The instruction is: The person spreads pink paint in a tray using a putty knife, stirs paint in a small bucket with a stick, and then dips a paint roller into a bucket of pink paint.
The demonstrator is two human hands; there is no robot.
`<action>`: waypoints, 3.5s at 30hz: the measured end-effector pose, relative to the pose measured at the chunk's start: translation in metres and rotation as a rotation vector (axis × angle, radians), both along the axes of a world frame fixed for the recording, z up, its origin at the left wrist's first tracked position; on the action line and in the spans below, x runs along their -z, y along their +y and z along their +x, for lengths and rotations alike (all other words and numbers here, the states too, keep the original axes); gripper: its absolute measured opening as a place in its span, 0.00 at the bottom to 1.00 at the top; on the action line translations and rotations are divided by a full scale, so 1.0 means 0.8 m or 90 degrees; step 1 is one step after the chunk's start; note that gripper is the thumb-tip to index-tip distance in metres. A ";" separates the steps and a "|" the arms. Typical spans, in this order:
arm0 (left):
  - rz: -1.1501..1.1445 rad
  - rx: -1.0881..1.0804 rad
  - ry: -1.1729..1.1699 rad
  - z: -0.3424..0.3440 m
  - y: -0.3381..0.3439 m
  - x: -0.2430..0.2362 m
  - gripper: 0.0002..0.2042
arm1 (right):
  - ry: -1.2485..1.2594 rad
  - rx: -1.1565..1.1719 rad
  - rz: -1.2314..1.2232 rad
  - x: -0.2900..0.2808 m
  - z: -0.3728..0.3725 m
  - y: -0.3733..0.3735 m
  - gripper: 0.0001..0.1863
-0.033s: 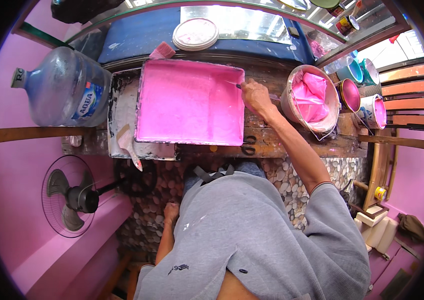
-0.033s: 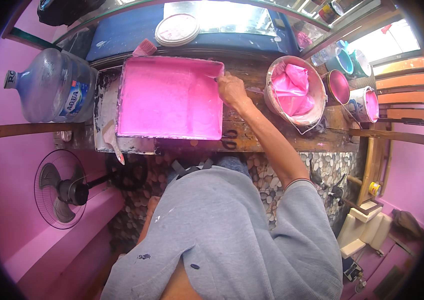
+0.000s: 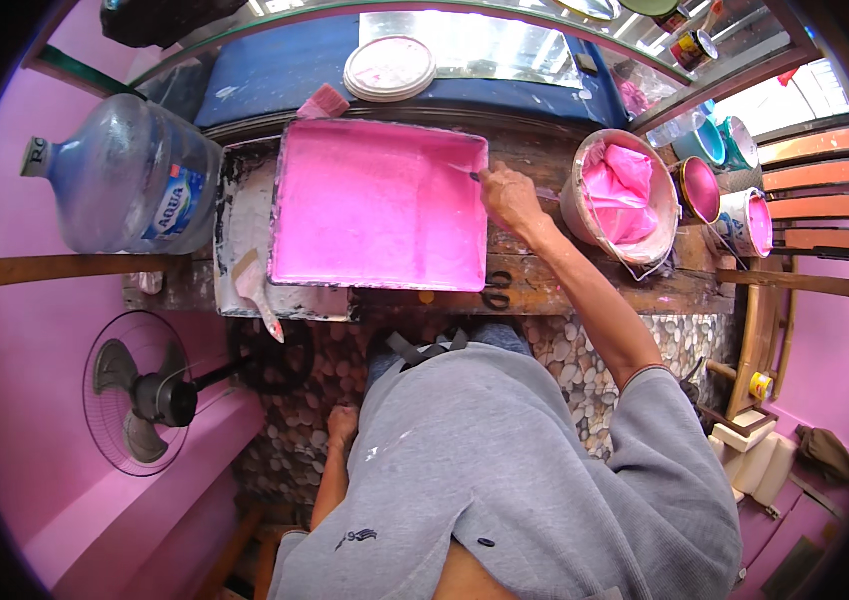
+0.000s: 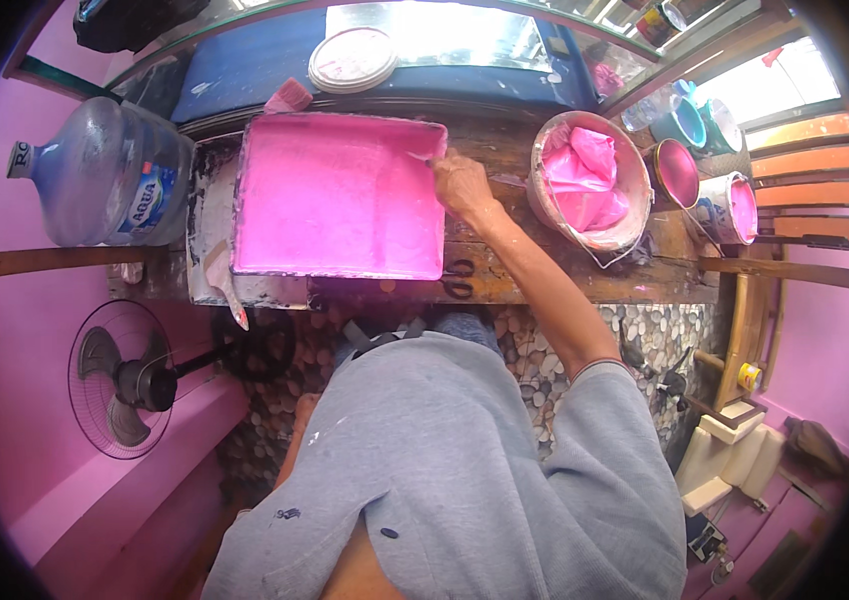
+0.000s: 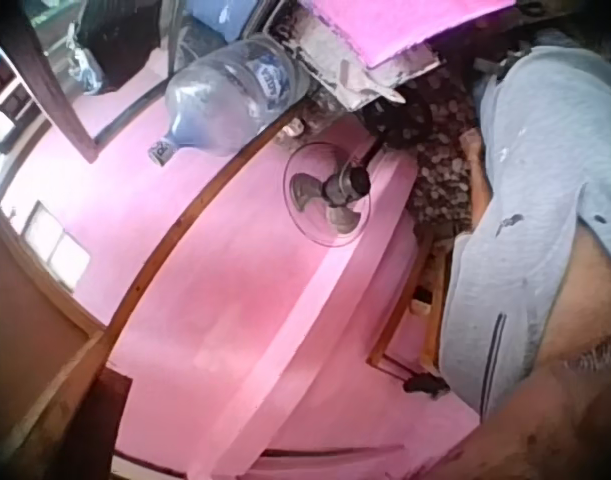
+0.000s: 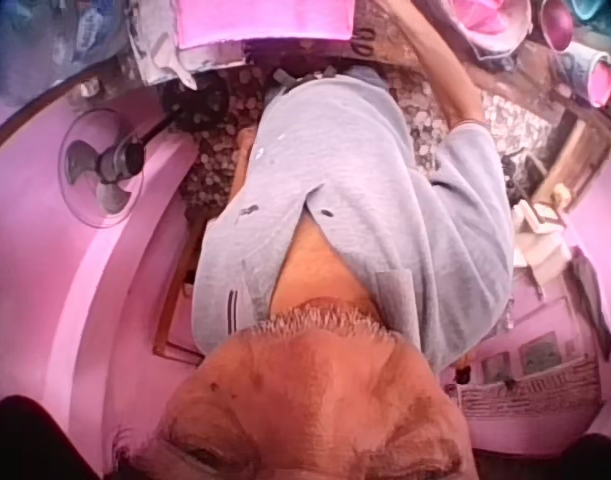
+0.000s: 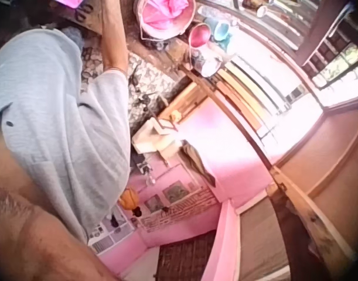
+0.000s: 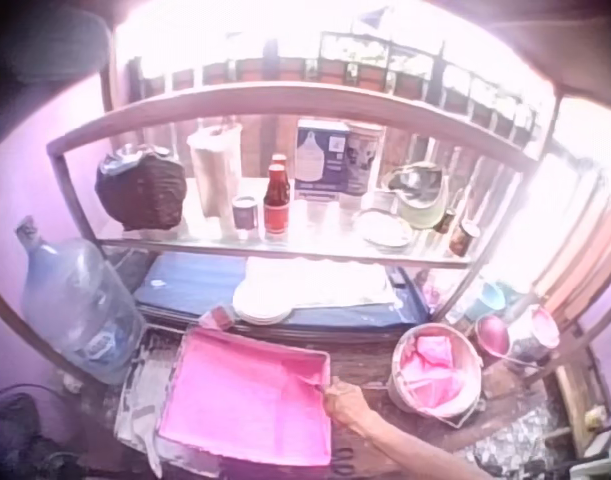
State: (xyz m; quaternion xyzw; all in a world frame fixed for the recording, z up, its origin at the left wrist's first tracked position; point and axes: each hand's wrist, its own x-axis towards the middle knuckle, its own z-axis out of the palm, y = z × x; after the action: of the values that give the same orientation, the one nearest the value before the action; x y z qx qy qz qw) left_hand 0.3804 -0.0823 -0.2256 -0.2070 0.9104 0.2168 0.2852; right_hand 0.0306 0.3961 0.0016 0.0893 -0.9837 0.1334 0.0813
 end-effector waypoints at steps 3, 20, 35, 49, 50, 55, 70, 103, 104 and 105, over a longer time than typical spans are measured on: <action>0.064 0.133 -0.053 -0.030 0.005 -0.037 0.17 | -0.137 -0.028 0.035 0.006 0.033 -0.004 0.09; 0.053 0.075 0.010 -0.051 0.015 -0.036 0.19 | -0.252 -0.119 -0.067 -0.047 0.150 -0.015 0.09; 0.093 0.017 -0.013 -0.023 0.015 -0.039 0.20 | -0.183 0.072 -0.142 -0.057 0.073 -0.015 0.12; 0.097 -0.121 -0.039 -0.002 0.018 -0.046 0.15 | -0.124 -0.010 -0.171 -0.027 0.104 -0.029 0.09; 0.113 -0.118 -0.031 -0.002 0.018 -0.045 0.15 | -0.110 0.000 -0.164 -0.025 0.096 -0.024 0.09; 0.091 -0.106 -0.032 -0.012 0.023 -0.042 0.14 | -0.022 0.086 -0.142 0.001 0.052 -0.032 0.10; 0.110 -0.082 -0.023 -0.026 0.026 -0.038 0.15 | -0.169 -0.030 -0.102 -0.012 0.191 -0.043 0.11; 0.100 -0.080 -0.048 0.001 0.030 -0.035 0.15 | -0.294 0.022 -0.161 -0.054 0.111 -0.004 0.11; 0.100 -0.074 -0.048 -0.003 0.030 -0.036 0.15 | -0.293 0.024 -0.184 -0.049 0.122 -0.005 0.11; 0.100 -0.068 -0.047 -0.007 0.030 -0.036 0.15 | -0.292 0.025 -0.207 -0.044 0.131 -0.005 0.12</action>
State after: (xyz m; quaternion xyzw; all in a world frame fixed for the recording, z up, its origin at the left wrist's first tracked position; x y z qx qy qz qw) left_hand 0.3751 -0.0580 -0.1964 -0.2404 0.8670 0.2943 0.3222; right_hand 0.1352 0.3921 0.0372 0.0233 -0.9437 0.3042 -0.1277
